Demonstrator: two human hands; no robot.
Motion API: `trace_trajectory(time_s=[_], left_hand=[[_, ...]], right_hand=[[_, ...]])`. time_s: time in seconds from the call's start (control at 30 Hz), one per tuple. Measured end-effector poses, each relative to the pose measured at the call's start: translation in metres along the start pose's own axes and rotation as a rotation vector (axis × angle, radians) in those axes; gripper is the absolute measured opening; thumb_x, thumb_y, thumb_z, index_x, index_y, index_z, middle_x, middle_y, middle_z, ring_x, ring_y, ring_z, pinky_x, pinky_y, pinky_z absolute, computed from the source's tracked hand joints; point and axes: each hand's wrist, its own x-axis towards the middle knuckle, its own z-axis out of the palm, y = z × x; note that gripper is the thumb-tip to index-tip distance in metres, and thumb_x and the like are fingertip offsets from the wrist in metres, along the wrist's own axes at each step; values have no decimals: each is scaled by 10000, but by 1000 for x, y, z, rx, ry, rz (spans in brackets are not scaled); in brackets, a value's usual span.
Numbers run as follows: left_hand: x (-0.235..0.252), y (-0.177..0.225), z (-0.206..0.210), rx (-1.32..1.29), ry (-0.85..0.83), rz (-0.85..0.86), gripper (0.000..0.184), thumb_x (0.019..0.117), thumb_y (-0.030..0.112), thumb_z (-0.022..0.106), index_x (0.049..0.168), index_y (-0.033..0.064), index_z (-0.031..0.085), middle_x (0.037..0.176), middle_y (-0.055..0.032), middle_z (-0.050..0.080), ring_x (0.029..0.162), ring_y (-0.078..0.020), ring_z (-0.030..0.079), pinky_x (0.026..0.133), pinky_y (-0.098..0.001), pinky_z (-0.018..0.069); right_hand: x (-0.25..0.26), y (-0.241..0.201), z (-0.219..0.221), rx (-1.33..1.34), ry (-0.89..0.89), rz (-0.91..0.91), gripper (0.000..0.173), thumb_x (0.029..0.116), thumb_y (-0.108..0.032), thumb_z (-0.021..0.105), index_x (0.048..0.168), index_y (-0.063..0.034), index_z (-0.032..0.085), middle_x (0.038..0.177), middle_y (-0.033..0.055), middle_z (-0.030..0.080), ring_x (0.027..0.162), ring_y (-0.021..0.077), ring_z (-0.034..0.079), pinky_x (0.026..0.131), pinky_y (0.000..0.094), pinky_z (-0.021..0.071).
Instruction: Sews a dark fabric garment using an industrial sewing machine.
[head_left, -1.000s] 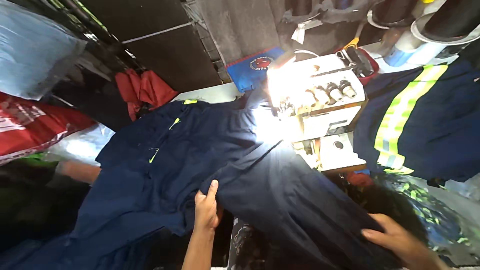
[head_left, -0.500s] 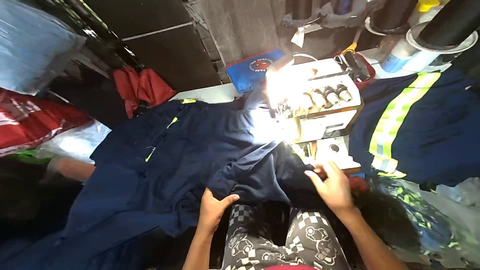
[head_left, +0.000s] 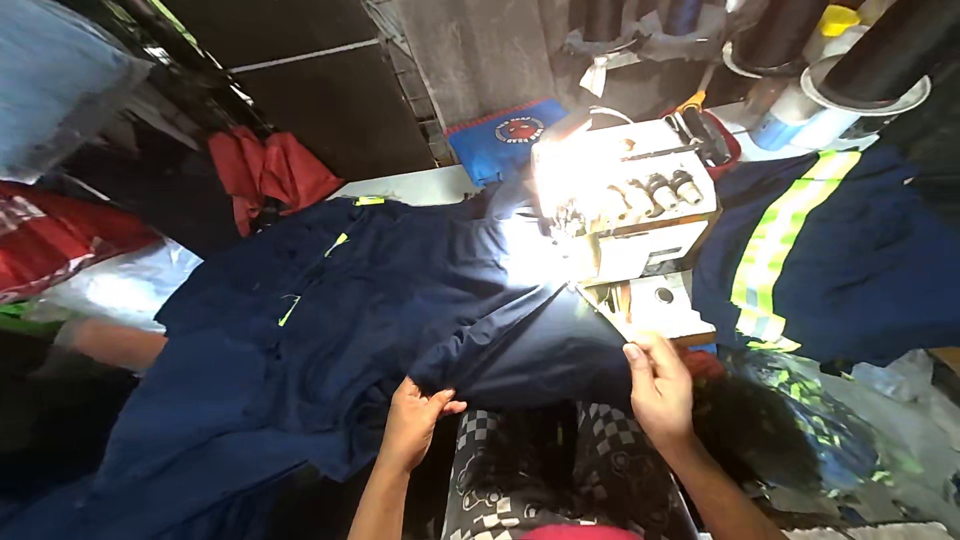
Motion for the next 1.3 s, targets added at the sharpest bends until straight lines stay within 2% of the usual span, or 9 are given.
trace_trajectory(time_s=[0.07,0.23,0.43,0.53,0.7,0.93,1.03,1.17,1.3], left_hand=[[1,0,-2,-19,3,-14,533,780,-234,570,1256,-3,506,1046,-36,722,771,-134,746,631,-309,654],[5,2,-6,-29,-9,-10,521,807,-214,564,1281,-9,498,1079,-42,719,811,-143,749,677,-319,662],[7,3,-6,-55,-9,-56,537,827,-234,553,1310,-11,479,1107,-65,710,859,-159,750,717,-331,660],[8,3,-6,-74,-5,-74,533,826,-241,561,1302,-13,483,1091,-68,715,853,-162,750,718,-326,659],[1,6,-5,-66,-34,-68,464,823,-199,587,1245,-14,527,1046,-50,731,859,-148,748,760,-322,655],[-12,5,6,2,79,-51,241,850,-120,674,1067,-31,615,881,-52,743,720,-145,739,647,-316,646],[-16,1,4,3,39,-82,164,903,-94,636,1048,-21,610,870,-40,745,716,-139,743,648,-315,650],[-17,1,5,21,-12,-120,90,950,-59,582,1023,-18,612,837,-27,746,695,-140,741,651,-322,649],[-24,6,5,-55,-46,-171,112,961,-72,548,1019,2,608,839,-26,754,695,-145,747,646,-318,650]], right_hand=[[1,-6,-11,314,-383,431,308,1006,-168,574,1220,52,598,1100,8,694,1003,-18,655,906,181,553],[-14,47,-87,234,-1127,939,377,722,-299,857,1005,-93,717,890,-31,758,842,79,730,812,340,623],[-26,65,-203,-640,-928,912,202,941,-156,728,940,46,739,806,188,686,702,292,638,674,482,526],[-25,55,-190,-1024,-567,717,263,1013,-193,606,1109,24,719,1032,335,702,957,562,674,792,757,485],[15,18,-57,-482,-196,63,315,915,-251,690,1126,-21,739,1004,165,708,869,286,696,772,457,593],[57,20,13,-277,-225,-138,150,838,-189,758,876,-44,766,959,121,706,965,290,647,871,434,520],[61,22,13,-81,-337,-142,160,919,-168,673,969,-34,744,1168,143,693,1163,224,631,1015,396,507],[69,37,19,128,-386,111,176,934,-135,653,1033,7,686,964,22,687,870,3,634,807,185,542],[75,36,15,252,-390,232,166,896,-84,684,1040,-3,669,879,-43,666,770,-26,619,721,156,536]])
